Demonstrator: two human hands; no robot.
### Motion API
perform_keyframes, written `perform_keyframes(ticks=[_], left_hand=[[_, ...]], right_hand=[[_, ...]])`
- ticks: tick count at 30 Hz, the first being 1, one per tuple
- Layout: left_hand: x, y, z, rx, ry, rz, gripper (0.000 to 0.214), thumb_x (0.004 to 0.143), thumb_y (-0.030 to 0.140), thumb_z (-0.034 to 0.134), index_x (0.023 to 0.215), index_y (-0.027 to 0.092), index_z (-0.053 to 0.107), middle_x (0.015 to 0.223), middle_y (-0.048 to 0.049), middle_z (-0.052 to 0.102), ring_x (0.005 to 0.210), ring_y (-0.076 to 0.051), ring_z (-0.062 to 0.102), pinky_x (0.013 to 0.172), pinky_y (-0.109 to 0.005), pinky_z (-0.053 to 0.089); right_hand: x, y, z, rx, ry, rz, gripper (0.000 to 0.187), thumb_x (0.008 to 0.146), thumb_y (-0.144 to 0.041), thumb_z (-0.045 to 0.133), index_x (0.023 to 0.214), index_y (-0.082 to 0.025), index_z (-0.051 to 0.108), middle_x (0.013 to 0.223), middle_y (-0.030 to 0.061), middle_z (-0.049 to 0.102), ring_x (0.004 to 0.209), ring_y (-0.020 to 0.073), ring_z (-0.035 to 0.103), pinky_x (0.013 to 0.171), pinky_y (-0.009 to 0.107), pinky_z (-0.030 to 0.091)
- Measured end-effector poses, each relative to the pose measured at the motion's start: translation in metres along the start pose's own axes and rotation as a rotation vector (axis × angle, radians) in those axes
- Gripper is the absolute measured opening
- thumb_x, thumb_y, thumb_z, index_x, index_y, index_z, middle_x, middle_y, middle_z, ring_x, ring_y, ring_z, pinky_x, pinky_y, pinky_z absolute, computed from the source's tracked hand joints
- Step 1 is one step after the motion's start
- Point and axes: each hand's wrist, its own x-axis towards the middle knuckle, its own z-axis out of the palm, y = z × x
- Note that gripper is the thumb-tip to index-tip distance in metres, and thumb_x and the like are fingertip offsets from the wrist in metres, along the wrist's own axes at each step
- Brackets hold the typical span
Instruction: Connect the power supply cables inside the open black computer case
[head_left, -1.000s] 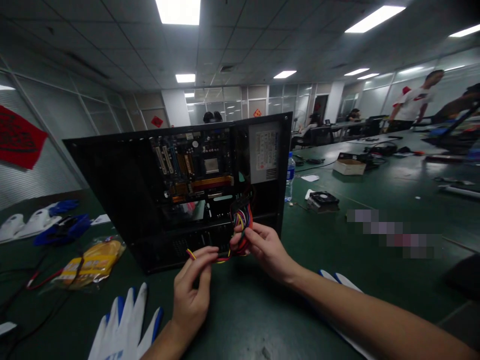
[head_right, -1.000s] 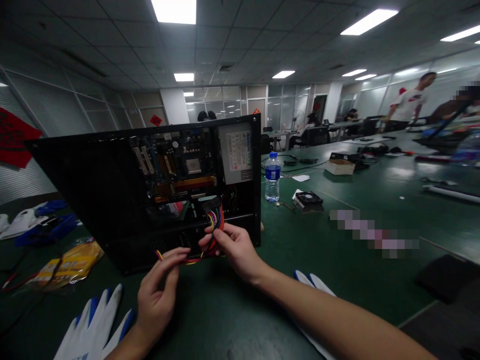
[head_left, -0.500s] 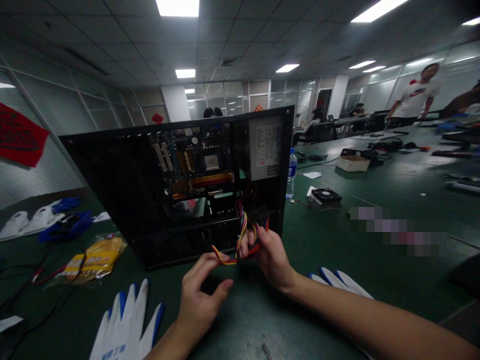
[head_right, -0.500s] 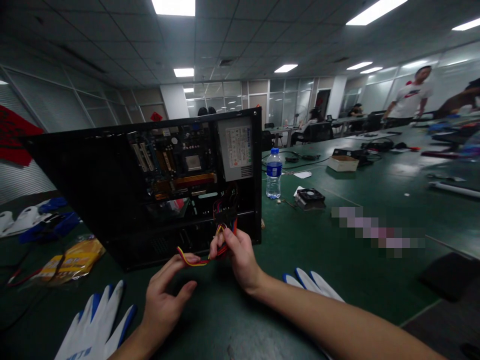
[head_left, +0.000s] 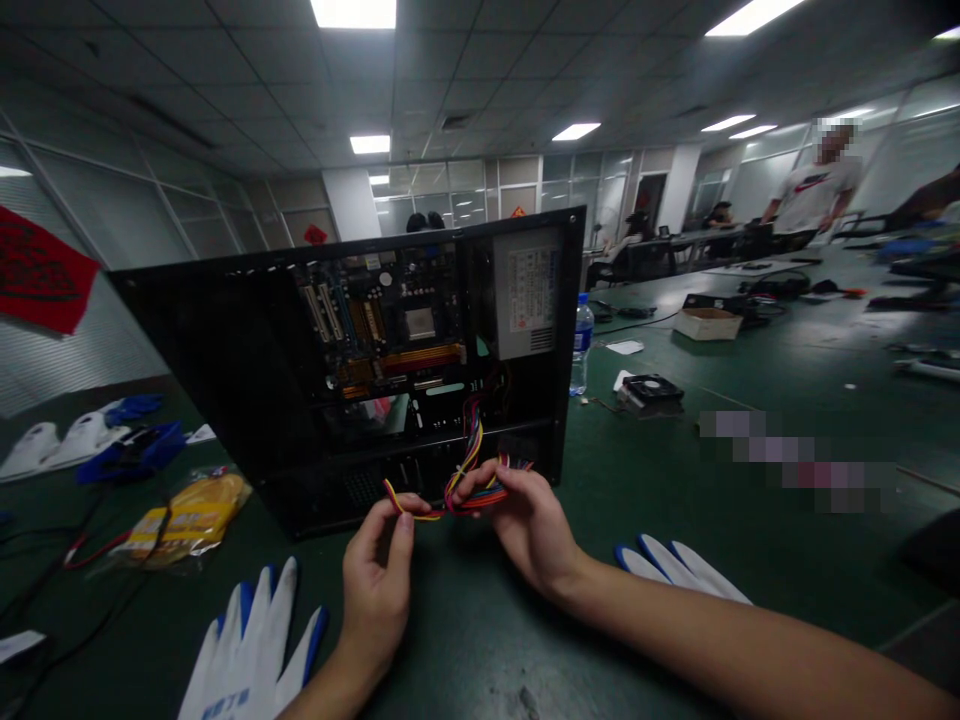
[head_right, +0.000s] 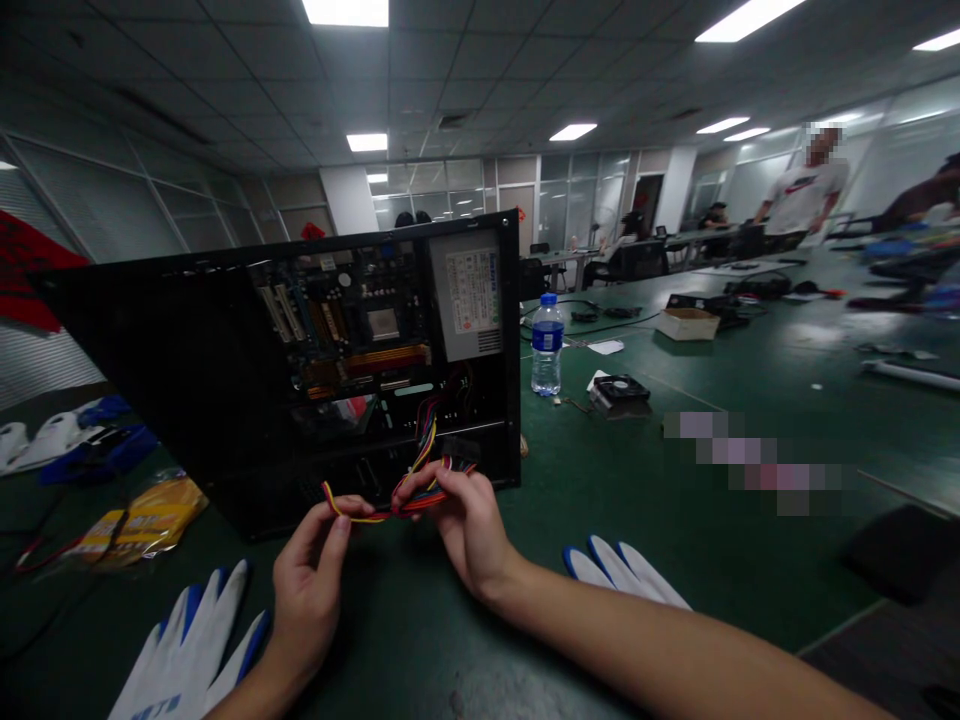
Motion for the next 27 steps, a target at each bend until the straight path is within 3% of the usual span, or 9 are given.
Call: perform_keyframes(ticks=[3,6,10,20,24,27], left_hand=[[0.001,-0.002,0.000,-0.013,0.057,-0.045,0.022,0.088,0.037,0.058,0.094,0.017,0.066,0.088,-0.0056,0.071,0.086,-0.020,0.067,0.081,-0.030,0.055],[0.003,-0.004,-0.001,-0.022,0.081,-0.065,0.024,0.088,0.040,0.060,0.086,0.017,0.067,0.086,-0.0052,0.070,0.086,-0.020,0.067,0.082,-0.030,0.055],[0.003,-0.007,-0.002,-0.018,0.086,-0.056,0.028,0.089,0.041,0.058,0.079,0.017,0.067,0.083,-0.0045,0.070,0.083,-0.018,0.066,0.082,-0.028,0.053],[0.007,-0.005,-0.004,0.058,0.114,-0.105,0.031,0.088,0.045,0.057,0.088,0.016,0.068,0.080,-0.0044,0.071,0.079,-0.020,0.067,0.077,-0.029,0.054],[0.014,-0.004,-0.009,0.110,0.098,-0.117,0.034,0.089,0.048,0.054,0.087,0.016,0.067,0.079,-0.0045,0.070,0.079,-0.020,0.066,0.076,-0.029,0.053],[0.023,0.002,-0.016,0.108,0.024,-0.120,0.033,0.088,0.048,0.056,0.091,0.016,0.067,0.078,-0.0035,0.069,0.077,-0.019,0.066,0.074,-0.028,0.053]], right_hand=[[0.003,0.002,-0.002,0.073,0.049,0.063,0.024,0.080,-0.034,0.059,0.069,-0.015,0.067,0.075,0.0084,0.069,0.077,0.0229,0.064,0.067,0.032,0.046],[0.004,0.002,-0.003,0.063,0.059,0.076,0.025,0.080,-0.036,0.061,0.068,-0.016,0.068,0.073,0.0078,0.069,0.075,0.0218,0.064,0.068,0.032,0.046],[0.003,0.000,-0.002,0.056,0.037,0.070,0.027,0.082,-0.037,0.062,0.067,-0.015,0.069,0.073,0.0075,0.069,0.076,0.0208,0.063,0.068,0.031,0.046],[0.004,0.001,-0.005,-0.020,-0.026,0.033,0.030,0.086,-0.035,0.058,0.069,-0.013,0.070,0.073,0.0078,0.068,0.075,0.0193,0.063,0.069,0.029,0.047],[0.004,0.000,-0.004,-0.127,-0.045,0.010,0.036,0.090,-0.041,0.055,0.072,-0.013,0.069,0.074,0.0086,0.068,0.074,0.0193,0.064,0.069,0.031,0.048],[0.001,-0.010,-0.005,-0.337,-0.084,-0.072,0.036,0.095,-0.044,0.052,0.086,-0.014,0.070,0.082,0.0081,0.071,0.081,0.0196,0.066,0.080,0.034,0.050]])
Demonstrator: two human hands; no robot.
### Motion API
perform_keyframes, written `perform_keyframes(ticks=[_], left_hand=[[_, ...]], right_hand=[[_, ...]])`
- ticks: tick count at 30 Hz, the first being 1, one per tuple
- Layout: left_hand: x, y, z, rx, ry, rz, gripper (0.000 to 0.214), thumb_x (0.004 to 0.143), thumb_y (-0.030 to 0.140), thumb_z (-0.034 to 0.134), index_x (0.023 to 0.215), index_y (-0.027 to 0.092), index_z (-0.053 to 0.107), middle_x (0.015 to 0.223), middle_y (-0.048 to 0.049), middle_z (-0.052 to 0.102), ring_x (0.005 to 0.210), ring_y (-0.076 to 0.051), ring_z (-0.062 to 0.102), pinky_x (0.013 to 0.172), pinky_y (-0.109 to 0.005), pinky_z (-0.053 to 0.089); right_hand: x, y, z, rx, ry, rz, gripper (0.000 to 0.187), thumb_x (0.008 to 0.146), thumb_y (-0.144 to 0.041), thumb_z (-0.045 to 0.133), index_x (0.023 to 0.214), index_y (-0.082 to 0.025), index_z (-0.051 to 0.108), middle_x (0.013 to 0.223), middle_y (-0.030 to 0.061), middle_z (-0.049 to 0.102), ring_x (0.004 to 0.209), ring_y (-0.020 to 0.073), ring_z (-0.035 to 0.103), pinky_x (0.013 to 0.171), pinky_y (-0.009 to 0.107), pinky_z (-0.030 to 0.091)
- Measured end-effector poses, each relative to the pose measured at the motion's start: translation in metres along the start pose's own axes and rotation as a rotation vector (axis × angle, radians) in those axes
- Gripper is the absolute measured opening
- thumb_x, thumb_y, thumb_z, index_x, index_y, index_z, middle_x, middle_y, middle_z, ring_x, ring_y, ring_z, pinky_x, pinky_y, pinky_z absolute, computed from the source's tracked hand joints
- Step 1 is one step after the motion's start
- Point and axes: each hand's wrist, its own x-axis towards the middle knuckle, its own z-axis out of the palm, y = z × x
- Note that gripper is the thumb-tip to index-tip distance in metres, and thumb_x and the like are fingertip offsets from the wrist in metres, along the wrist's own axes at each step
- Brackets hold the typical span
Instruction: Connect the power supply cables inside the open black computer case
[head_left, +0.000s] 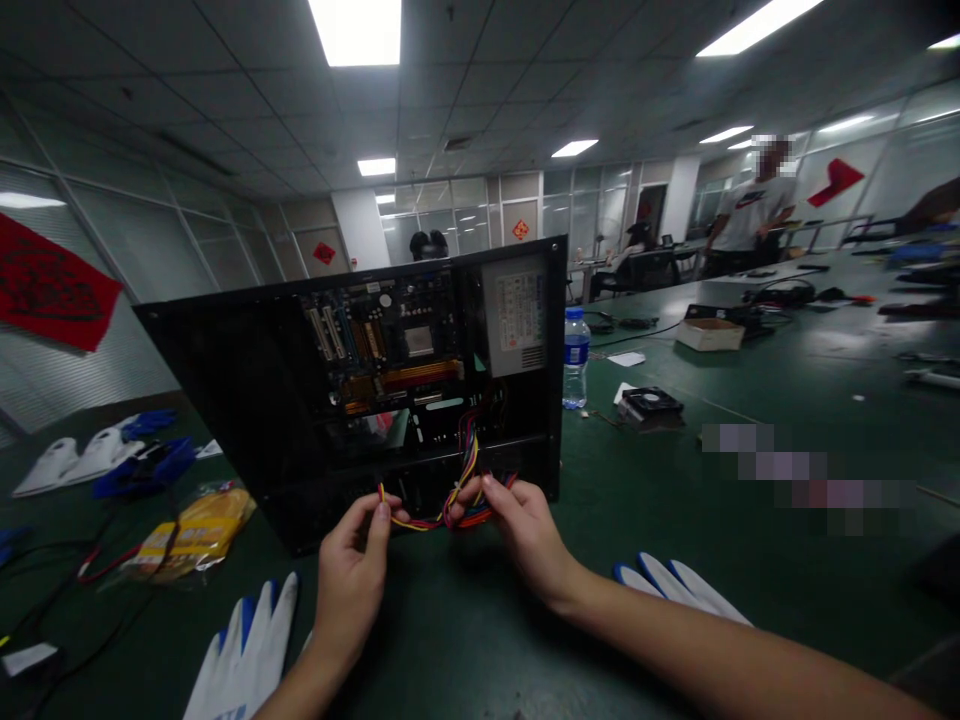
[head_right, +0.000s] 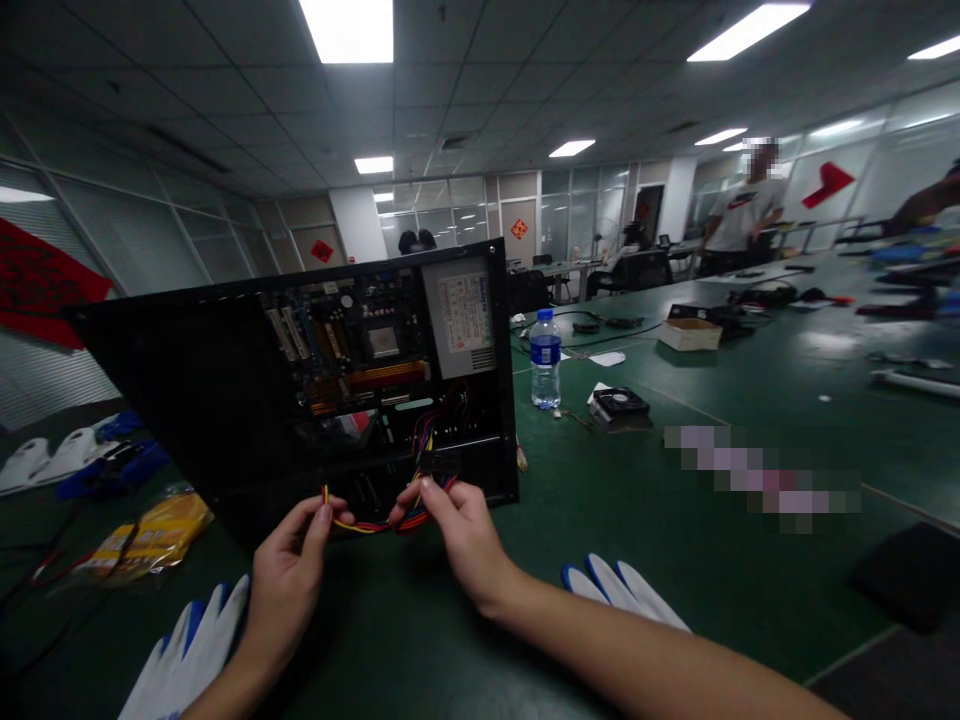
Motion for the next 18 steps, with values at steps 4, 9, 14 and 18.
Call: perform_keyframes(ticks=[4,9,14,18], left_hand=[[0.030,0.033,-0.006,-0.002,-0.065,0.066,0.031,0.088,0.045,0.057,0.088,0.016,0.067,0.068,-0.0003,0.064,0.067,-0.016,0.062,0.065,-0.024,0.049],[0.096,0.098,-0.004,0.109,-0.036,0.256,0.031,0.087,0.042,0.056,0.082,0.015,0.070,0.065,-0.0006,0.064,0.061,-0.015,0.058,0.058,-0.022,0.044],[0.143,0.098,0.002,0.588,-0.036,0.293,0.030,0.080,0.031,0.054,0.058,0.015,0.065,0.055,-0.0067,0.062,0.055,-0.020,0.057,0.051,-0.025,0.036],[0.151,0.050,0.014,0.802,-0.257,0.171,0.032,0.087,0.034,0.047,0.077,0.017,0.072,0.079,-0.0116,0.074,0.068,-0.023,0.065,0.056,-0.026,0.039]], right_hand=[[0.009,-0.034,0.002,-0.379,-0.156,-0.275,0.028,0.098,-0.036,0.049,0.106,-0.018,0.069,0.094,0.0075,0.072,0.091,0.0200,0.067,0.086,0.037,0.051],[0.060,-0.094,0.033,-0.731,-0.308,-0.672,0.020,0.097,-0.026,0.047,0.105,-0.019,0.065,0.102,0.0075,0.067,0.097,0.0215,0.062,0.090,0.038,0.048],[0.113,-0.115,0.045,-1.127,-0.285,-0.594,0.019,0.096,-0.025,0.048,0.089,-0.019,0.065,0.080,0.0059,0.067,0.075,0.0203,0.063,0.074,0.035,0.050],[0.119,-0.102,0.034,-1.476,-0.212,-0.314,0.018,0.094,-0.024,0.051,0.094,-0.017,0.067,0.087,0.0134,0.071,0.078,0.0250,0.069,0.073,0.036,0.051]])
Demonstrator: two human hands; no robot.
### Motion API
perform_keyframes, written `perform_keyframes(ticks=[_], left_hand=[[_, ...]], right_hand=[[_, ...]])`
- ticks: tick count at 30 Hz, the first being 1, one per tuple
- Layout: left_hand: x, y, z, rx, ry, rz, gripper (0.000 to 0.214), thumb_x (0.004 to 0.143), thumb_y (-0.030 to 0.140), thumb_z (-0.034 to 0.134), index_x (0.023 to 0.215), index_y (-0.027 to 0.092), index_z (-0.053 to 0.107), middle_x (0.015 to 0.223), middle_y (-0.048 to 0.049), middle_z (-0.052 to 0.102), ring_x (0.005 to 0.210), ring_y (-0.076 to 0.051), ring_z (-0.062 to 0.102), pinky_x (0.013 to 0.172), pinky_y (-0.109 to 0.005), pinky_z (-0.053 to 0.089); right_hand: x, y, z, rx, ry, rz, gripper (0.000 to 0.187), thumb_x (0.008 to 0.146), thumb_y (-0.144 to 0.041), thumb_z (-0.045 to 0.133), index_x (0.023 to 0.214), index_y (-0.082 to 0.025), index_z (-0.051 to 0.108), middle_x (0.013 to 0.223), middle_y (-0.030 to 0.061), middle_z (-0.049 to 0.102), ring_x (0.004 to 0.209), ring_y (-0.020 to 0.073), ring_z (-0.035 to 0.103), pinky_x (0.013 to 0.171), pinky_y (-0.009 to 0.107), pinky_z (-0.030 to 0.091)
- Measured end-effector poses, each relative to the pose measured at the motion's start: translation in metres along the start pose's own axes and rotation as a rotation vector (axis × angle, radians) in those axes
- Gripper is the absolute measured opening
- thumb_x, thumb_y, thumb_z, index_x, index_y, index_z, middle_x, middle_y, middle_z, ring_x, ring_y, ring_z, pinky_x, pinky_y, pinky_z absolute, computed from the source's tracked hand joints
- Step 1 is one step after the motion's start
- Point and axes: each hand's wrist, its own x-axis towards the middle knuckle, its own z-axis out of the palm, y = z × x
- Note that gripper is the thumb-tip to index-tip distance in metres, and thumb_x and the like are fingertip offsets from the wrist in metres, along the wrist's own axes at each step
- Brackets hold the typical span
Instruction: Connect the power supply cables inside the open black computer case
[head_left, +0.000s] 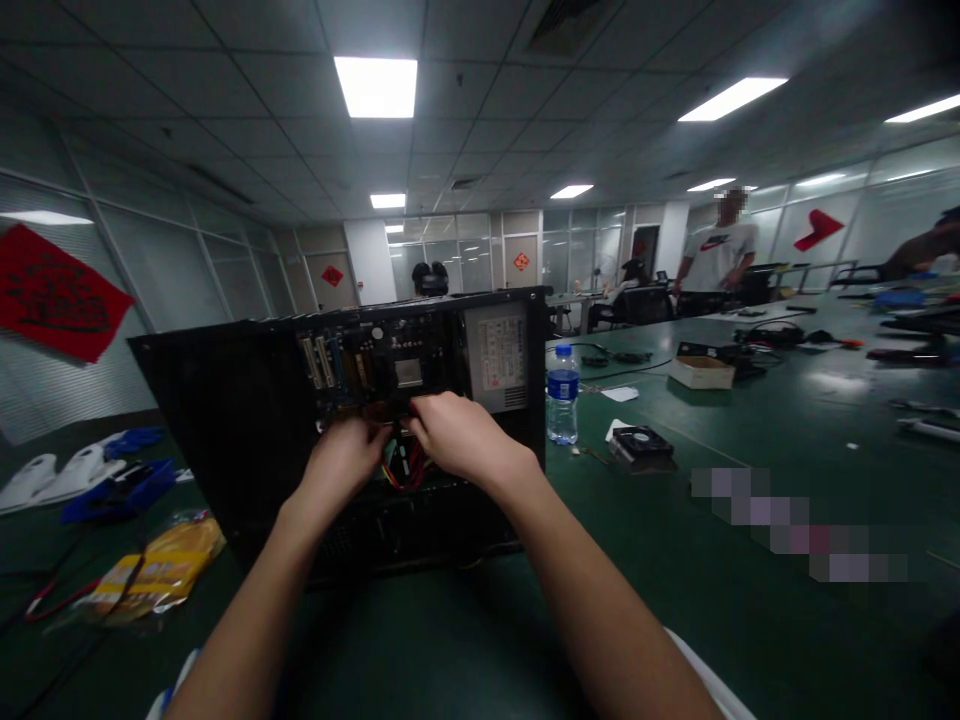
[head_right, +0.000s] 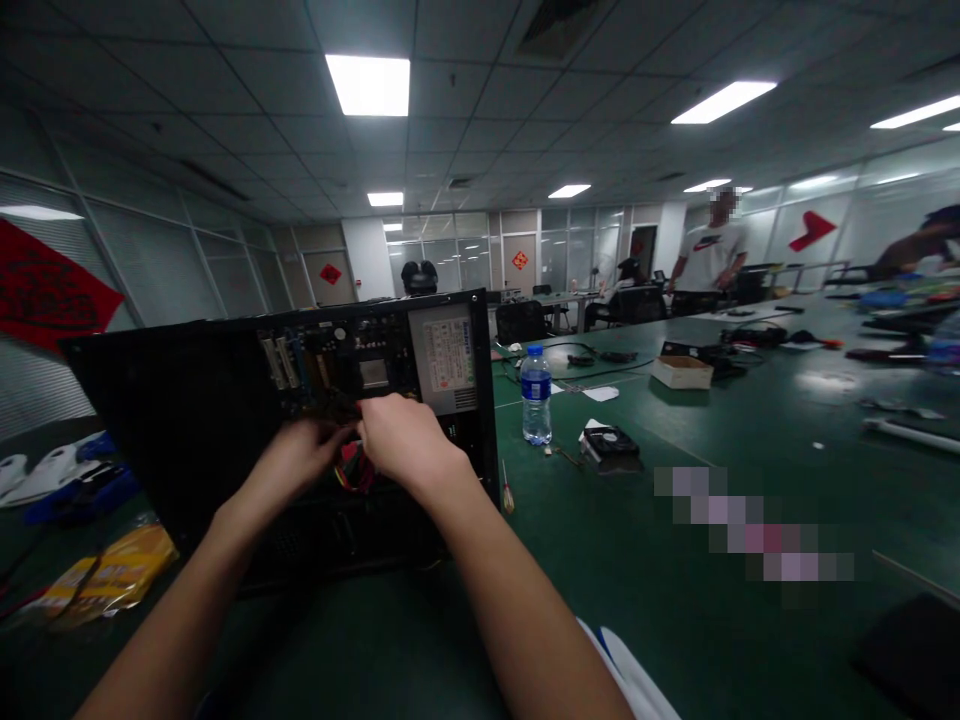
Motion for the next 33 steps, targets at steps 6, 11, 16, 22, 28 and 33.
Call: perform_keyframes(ticks=[6,11,16,22,28,33], left_hand=[[0.008,-0.020,0.033,0.013,-0.222,-0.091,0.029,0.084,0.031,0.050,0.074,0.016,0.072,0.081,-0.0108,0.075,0.076,-0.024,0.067,0.062,-0.027,0.041],[0.009,-0.012,0.025,-0.328,-0.261,0.008,0.035,0.084,0.038,0.047,0.073,0.016,0.072,0.071,-0.0034,0.072,0.070,-0.019,0.063,0.063,-0.025,0.042],[0.005,-0.005,0.034,-0.195,-0.205,-0.070,0.037,0.086,0.039,0.048,0.085,0.015,0.076,0.070,-0.0034,0.072,0.066,-0.019,0.061,0.059,-0.025,0.037],[0.005,-0.008,0.046,0.014,-0.200,-0.117,0.035,0.087,0.039,0.050,0.085,0.018,0.078,0.072,-0.0072,0.073,0.068,-0.020,0.063,0.056,-0.027,0.033],[0.012,-0.013,0.050,0.037,-0.206,-0.153,0.030,0.086,0.038,0.054,0.085,0.021,0.078,0.079,-0.0084,0.075,0.073,-0.021,0.066,0.059,-0.027,0.036],[0.014,-0.010,0.051,0.052,-0.196,-0.149,0.029,0.086,0.038,0.054,0.082,0.021,0.078,0.080,-0.0097,0.075,0.073,-0.022,0.066,0.059,-0.028,0.037]], right_hand=[[-0.003,-0.006,0.034,-0.086,-0.197,0.106,0.028,0.094,-0.017,0.044,0.107,-0.011,0.067,0.102,0.0203,0.070,0.092,0.0297,0.070,0.074,0.035,0.054],[0.011,0.014,0.054,-0.027,-0.270,0.258,0.032,0.096,-0.025,0.044,0.107,-0.009,0.070,0.105,0.0221,0.071,0.097,0.0297,0.070,0.079,0.035,0.053],[0.020,0.032,0.058,0.059,-0.332,0.431,0.038,0.098,-0.027,0.040,0.110,-0.004,0.069,0.112,0.0249,0.069,0.103,0.0300,0.068,0.081,0.032,0.050],[0.021,0.048,0.077,0.169,-0.371,0.488,0.042,0.094,-0.034,0.043,0.112,-0.005,0.068,0.115,0.0250,0.068,0.105,0.0331,0.067,0.077,0.033,0.049],[0.022,0.061,0.094,0.195,-0.361,0.493,0.042,0.091,-0.039,0.045,0.110,-0.010,0.070,0.112,0.0216,0.070,0.099,0.0322,0.068,0.071,0.033,0.048],[0.021,0.058,0.094,0.205,-0.347,0.474,0.041,0.091,-0.039,0.045,0.107,-0.011,0.070,0.108,0.0207,0.071,0.094,0.0305,0.069,0.068,0.032,0.046]])
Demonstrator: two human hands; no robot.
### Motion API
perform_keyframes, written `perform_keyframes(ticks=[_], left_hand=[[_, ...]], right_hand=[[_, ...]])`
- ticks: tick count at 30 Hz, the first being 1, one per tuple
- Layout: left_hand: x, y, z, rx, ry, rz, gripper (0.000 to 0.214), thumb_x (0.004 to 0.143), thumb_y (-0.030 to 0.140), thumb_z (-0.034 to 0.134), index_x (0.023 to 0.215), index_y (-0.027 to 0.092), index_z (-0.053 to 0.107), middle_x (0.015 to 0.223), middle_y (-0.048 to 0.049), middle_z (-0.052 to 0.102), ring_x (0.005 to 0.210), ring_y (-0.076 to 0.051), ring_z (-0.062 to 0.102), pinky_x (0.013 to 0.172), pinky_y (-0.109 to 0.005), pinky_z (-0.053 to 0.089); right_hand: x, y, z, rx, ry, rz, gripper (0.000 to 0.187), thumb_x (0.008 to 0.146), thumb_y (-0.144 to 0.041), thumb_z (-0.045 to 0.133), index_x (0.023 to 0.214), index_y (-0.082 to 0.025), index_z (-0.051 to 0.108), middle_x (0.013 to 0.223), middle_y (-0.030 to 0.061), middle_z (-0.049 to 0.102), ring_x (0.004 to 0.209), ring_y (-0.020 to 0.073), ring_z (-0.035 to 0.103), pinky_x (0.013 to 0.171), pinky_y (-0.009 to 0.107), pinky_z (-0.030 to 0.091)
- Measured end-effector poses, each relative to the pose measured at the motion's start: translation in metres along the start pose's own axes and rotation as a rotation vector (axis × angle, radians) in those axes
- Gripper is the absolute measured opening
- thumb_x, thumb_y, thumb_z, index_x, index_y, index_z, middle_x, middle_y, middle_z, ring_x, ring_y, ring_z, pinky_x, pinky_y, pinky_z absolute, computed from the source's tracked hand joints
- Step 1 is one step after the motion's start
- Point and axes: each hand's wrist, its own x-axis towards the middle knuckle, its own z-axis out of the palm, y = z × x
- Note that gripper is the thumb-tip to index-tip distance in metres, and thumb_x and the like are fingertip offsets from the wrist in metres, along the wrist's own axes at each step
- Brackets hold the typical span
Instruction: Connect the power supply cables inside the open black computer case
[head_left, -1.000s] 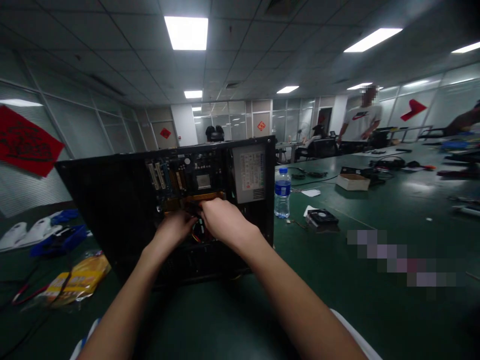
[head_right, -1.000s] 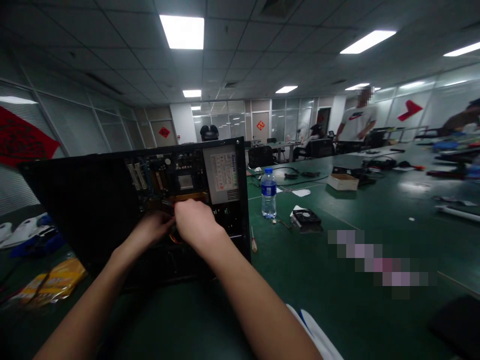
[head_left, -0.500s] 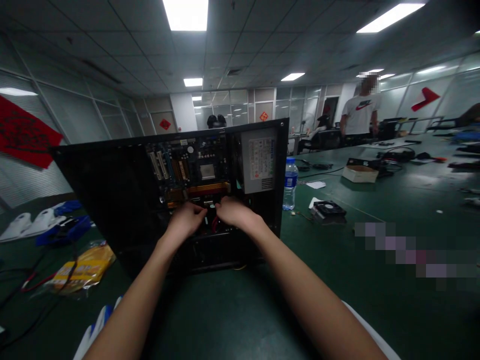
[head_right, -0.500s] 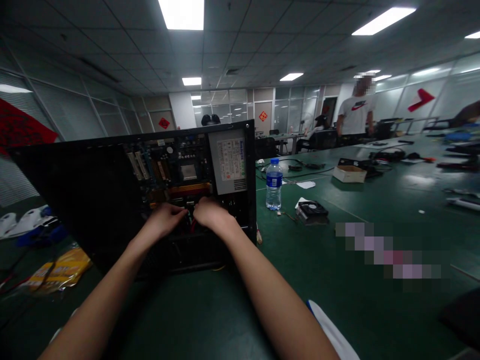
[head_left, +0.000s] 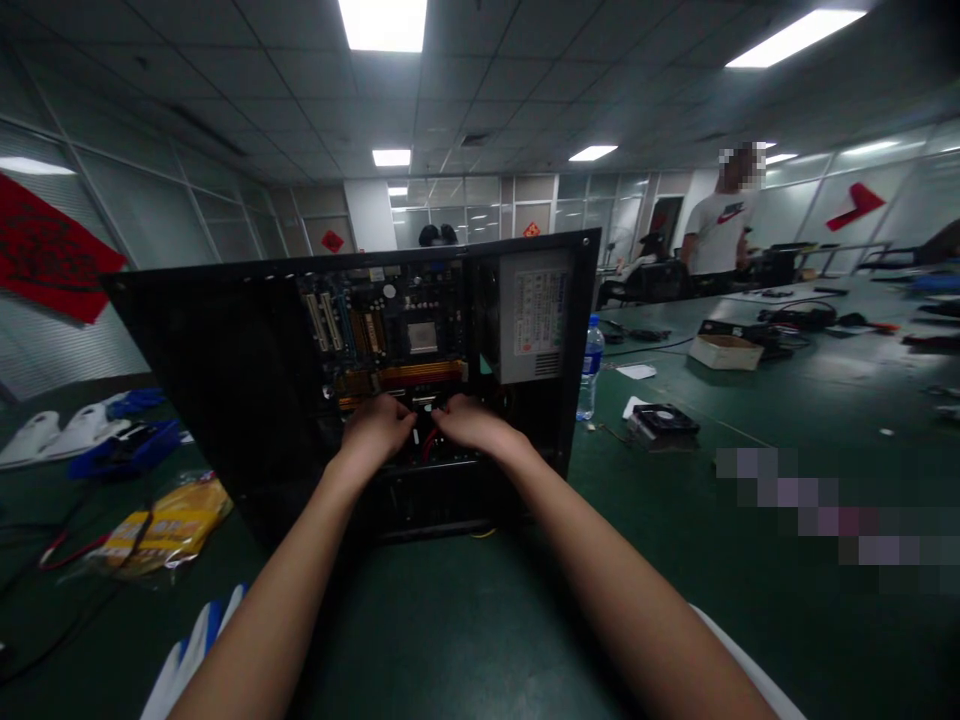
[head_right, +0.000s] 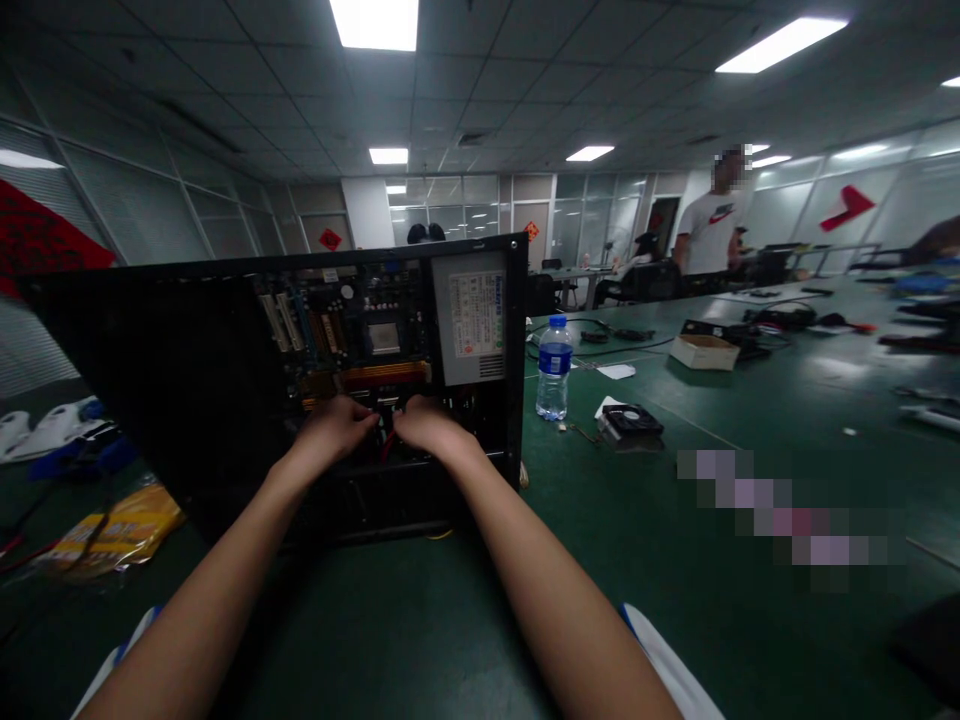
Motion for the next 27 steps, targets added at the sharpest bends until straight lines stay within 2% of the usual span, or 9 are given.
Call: perform_keyframes(ticks=[6,12,18,27], left_hand=[[-0.0008,0.0025,-0.0012,-0.001,0.043,-0.001,0.029,0.084,0.037,0.054,0.077,0.019,0.077,0.078,-0.0105,0.074,0.072,-0.021,0.066,0.057,-0.027,0.036],[0.0072,0.0024,-0.0052,-0.032,0.028,-0.006,0.031,0.085,0.033,0.052,0.073,0.016,0.075,0.069,-0.0097,0.072,0.067,-0.020,0.065,0.055,-0.027,0.034],[0.0066,0.0031,-0.0040,-0.055,0.016,-0.020,0.028,0.084,0.032,0.054,0.077,0.015,0.076,0.077,-0.0122,0.074,0.072,-0.022,0.067,0.058,-0.027,0.039],[-0.0014,0.0082,-0.0033,-0.023,0.022,-0.030,0.029,0.084,0.035,0.054,0.075,0.016,0.074,0.079,-0.0134,0.074,0.076,-0.024,0.068,0.061,-0.028,0.041]], right_hand=[[-0.0008,-0.0011,0.0001,-0.003,0.005,0.007,0.042,0.092,-0.041,0.043,0.103,-0.011,0.070,0.106,0.0200,0.071,0.093,0.0299,0.068,0.068,0.032,0.045],[-0.0003,-0.0020,0.0005,0.011,0.020,0.011,0.045,0.093,-0.044,0.041,0.102,-0.010,0.070,0.104,0.0208,0.071,0.094,0.0300,0.068,0.071,0.032,0.046],[-0.0017,-0.0033,0.0014,0.018,0.013,0.013,0.045,0.093,-0.043,0.042,0.106,-0.008,0.068,0.110,0.0224,0.070,0.099,0.0322,0.067,0.074,0.033,0.047],[-0.0026,-0.0033,0.0030,-0.020,-0.009,-0.004,0.042,0.093,-0.041,0.044,0.103,-0.010,0.071,0.104,0.0198,0.072,0.094,0.0288,0.069,0.070,0.030,0.047]])
